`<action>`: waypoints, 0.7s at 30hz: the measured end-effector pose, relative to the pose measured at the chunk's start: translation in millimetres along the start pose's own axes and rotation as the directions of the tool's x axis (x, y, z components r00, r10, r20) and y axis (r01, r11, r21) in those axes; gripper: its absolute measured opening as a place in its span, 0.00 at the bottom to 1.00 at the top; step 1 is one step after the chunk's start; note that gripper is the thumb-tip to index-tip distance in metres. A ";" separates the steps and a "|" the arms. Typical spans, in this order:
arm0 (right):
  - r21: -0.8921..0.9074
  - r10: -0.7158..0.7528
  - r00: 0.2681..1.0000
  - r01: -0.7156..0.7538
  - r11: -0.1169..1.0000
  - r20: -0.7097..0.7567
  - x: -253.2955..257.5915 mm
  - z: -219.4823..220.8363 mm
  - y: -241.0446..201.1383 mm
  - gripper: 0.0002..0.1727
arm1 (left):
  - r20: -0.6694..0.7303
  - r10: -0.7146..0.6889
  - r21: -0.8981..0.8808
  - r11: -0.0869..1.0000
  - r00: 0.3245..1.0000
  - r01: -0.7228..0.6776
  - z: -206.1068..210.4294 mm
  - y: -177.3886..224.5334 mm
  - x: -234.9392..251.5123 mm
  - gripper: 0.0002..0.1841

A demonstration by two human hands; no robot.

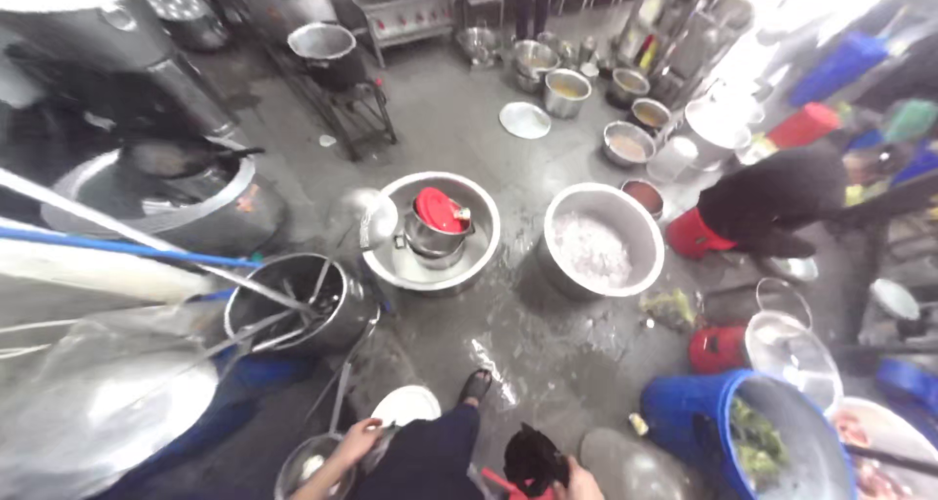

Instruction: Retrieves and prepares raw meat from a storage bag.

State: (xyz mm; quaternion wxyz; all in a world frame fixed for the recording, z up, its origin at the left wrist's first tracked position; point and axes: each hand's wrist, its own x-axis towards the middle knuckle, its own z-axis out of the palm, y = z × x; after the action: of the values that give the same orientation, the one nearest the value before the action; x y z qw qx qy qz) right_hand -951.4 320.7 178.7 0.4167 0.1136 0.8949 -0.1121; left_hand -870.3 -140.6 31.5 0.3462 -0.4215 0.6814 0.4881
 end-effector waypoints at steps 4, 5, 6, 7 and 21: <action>0.109 -0.094 0.960 0.126 0.986 -0.264 57.2 -109.5 -42.7 0.29 | -0.065 -0.039 -0.025 0.999 0.997 0.037 -21.6 58.8 7.5 0.21; 0.147 -0.096 0.938 0.153 0.977 -0.334 66.0 -130.5 -48.2 0.30 | -0.071 -0.021 0.000 1.000 0.997 0.021 -25.8 78.9 10.4 0.22; 0.185 -0.092 0.911 0.179 0.966 -0.403 75.1 -147.1 -53.0 0.31 | -0.080 0.007 0.021 1.000 0.997 -0.005 -30.9 101.6 14.3 0.22; 0.224 -0.080 0.883 0.204 0.953 -0.463 83.8 -158.7 -55.6 0.32 | -0.086 0.036 0.036 0.999 0.996 -0.033 -34.8 126.6 17.1 0.22; 0.153 -0.242 0.838 0.355 0.922 -0.488 246.5 -265.3 -43.4 0.27 | -0.164 0.252 -0.081 0.960 0.954 -0.267 51.2 367.8 86.3 0.23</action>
State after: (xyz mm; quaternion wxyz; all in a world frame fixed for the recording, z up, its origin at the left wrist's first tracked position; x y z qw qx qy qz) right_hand -1309.9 385.0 159.7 0.1532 0.0441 0.9545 -0.2520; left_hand -1237.7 -50.1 78.1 0.2038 -0.3815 0.7293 0.5301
